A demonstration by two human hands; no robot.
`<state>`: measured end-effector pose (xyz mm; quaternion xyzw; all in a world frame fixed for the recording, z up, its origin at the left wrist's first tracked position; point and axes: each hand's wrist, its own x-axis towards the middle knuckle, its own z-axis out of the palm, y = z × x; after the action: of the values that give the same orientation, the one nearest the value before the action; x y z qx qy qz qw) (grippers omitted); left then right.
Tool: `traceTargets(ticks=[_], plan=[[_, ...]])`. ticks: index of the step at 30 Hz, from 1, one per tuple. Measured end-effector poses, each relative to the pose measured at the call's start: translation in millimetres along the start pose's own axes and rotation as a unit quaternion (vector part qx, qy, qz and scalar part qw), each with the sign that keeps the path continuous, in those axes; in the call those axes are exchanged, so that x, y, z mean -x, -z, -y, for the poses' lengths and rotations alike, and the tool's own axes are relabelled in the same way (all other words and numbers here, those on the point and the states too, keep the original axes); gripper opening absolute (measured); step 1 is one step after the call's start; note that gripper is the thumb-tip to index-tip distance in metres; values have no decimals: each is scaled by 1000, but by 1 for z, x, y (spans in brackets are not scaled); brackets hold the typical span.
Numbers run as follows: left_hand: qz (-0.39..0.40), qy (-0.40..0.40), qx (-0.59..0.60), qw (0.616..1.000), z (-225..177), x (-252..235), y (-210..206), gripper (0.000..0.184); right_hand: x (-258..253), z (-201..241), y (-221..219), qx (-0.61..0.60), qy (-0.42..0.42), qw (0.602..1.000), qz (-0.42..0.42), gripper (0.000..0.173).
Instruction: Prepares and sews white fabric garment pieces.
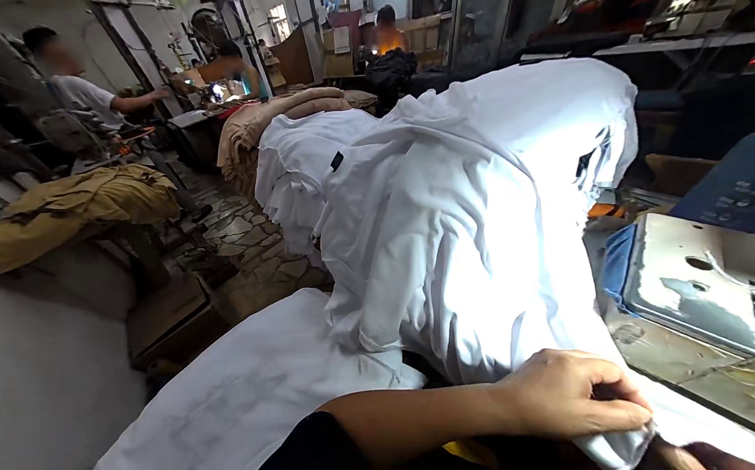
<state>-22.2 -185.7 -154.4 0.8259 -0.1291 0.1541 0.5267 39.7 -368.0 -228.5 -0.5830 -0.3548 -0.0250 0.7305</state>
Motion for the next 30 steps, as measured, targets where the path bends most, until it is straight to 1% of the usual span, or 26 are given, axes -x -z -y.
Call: traceTargets(ticks=[3,4,6,9,11,14,22,25,30], plan=[[-27,21,34,999,12,-9,-3,15,-18,3,-9,-20,-18,1000,2,18],[-36,21,47,998,16,-12,-4,14,-25,6,-10,-33,-36,999,10,21],[-43,20,66,997,26,-17,-9,14,-33,2,-9,-21,-40,999,14,22],[-34,8,74,997,34,-19,-13,13,-30,-8,-4,44,-19,999,8,9],[-20,-4,76,997,36,-17,-14,13,-25,-9,-3,69,-13,998,0,5],[-1,-6,89,996,36,-17,-11,13,-20,-11,-2,65,6,998,-1,5],[-1,-5,107,994,36,-16,-10,13,-19,-9,-3,76,17,997,-4,7],[-2,-5,108,994,36,-16,-10,12,-18,-8,-3,88,4,996,-8,5],[0,-3,115,993,36,-16,-9,12,-18,-7,-3,90,9,996,-9,4]])
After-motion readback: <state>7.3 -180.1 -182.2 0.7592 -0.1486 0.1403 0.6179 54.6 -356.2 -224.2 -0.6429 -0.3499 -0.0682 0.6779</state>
